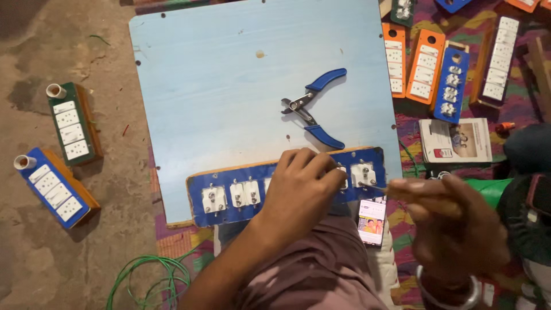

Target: The person is wiring a multi-switch electrical board. They use wire cutters to strip green wires and a screwdriver to secure the wires into the terminals of the switches mounted on a blue board.

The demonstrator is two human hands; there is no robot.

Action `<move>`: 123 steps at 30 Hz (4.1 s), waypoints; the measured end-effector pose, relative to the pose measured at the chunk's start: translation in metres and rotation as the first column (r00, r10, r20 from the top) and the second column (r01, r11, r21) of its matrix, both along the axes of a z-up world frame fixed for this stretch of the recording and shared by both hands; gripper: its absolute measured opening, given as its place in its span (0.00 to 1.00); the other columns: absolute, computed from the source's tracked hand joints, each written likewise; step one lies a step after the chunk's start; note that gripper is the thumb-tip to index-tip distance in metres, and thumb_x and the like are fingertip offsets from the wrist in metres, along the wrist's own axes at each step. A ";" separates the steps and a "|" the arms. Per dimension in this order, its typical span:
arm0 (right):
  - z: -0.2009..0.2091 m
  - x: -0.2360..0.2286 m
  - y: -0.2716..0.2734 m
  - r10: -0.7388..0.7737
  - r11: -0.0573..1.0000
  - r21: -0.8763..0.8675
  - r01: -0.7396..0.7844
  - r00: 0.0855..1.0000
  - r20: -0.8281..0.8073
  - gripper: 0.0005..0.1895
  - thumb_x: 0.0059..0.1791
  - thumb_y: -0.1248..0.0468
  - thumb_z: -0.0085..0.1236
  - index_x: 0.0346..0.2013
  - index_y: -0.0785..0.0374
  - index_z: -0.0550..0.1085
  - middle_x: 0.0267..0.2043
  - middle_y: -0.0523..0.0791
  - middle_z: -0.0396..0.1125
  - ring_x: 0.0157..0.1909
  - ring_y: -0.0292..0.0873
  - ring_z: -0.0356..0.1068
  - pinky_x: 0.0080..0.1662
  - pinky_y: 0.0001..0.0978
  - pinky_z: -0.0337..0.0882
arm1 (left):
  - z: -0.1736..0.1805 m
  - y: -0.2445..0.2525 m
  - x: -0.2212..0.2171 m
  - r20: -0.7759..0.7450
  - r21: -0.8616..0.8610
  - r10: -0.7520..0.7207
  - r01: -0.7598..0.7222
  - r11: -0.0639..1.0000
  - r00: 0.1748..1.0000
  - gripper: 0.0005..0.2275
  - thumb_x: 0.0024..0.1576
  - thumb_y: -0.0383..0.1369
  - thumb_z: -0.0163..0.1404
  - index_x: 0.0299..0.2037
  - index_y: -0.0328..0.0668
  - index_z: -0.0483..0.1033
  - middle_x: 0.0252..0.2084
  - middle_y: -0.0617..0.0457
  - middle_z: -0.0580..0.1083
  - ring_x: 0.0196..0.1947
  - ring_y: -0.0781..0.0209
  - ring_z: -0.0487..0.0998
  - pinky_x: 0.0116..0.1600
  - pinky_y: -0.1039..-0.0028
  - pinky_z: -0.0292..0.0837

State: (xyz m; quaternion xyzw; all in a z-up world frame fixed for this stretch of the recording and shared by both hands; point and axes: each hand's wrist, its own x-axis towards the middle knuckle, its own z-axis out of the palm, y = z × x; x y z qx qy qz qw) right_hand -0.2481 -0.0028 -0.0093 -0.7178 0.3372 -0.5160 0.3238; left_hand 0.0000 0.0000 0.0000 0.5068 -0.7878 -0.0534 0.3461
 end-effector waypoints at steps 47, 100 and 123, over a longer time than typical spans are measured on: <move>0.067 0.050 -0.023 0.073 0.911 -0.359 -0.201 0.938 -0.339 0.19 0.46 0.75 0.65 0.52 0.69 0.74 0.47 0.52 0.75 0.47 0.50 0.81 0.46 0.34 0.82 | -0.007 -0.007 0.000 -0.014 -0.007 -0.010 0.009 1.000 1.000 0.07 0.48 0.30 0.55 0.36 0.45 0.78 0.38 0.55 0.75 0.43 0.52 0.75 0.54 0.59 0.64; 0.039 0.071 -0.003 -0.221 0.972 -0.076 0.221 0.975 0.007 0.08 0.56 0.73 0.60 0.49 0.69 0.73 0.50 0.50 0.71 0.48 0.42 0.75 0.51 0.31 0.77 | 0.012 0.031 0.003 -0.073 -0.065 0.114 -0.119 0.991 0.991 0.19 0.54 0.37 0.59 0.53 0.36 0.77 0.47 0.48 0.74 0.50 0.49 0.73 0.60 0.57 0.65; 0.027 0.116 -0.177 0.027 0.867 -0.055 -0.495 0.159 -0.987 0.50 0.33 0.45 0.73 0.69 0.43 0.66 0.66 0.56 0.61 0.67 0.62 0.57 0.57 0.55 0.70 | 0.023 0.084 0.027 0.071 0.167 0.253 -0.261 0.951 0.965 0.15 0.51 0.23 0.53 0.50 0.35 0.76 0.36 0.47 0.72 0.33 0.50 0.76 0.40 0.63 0.70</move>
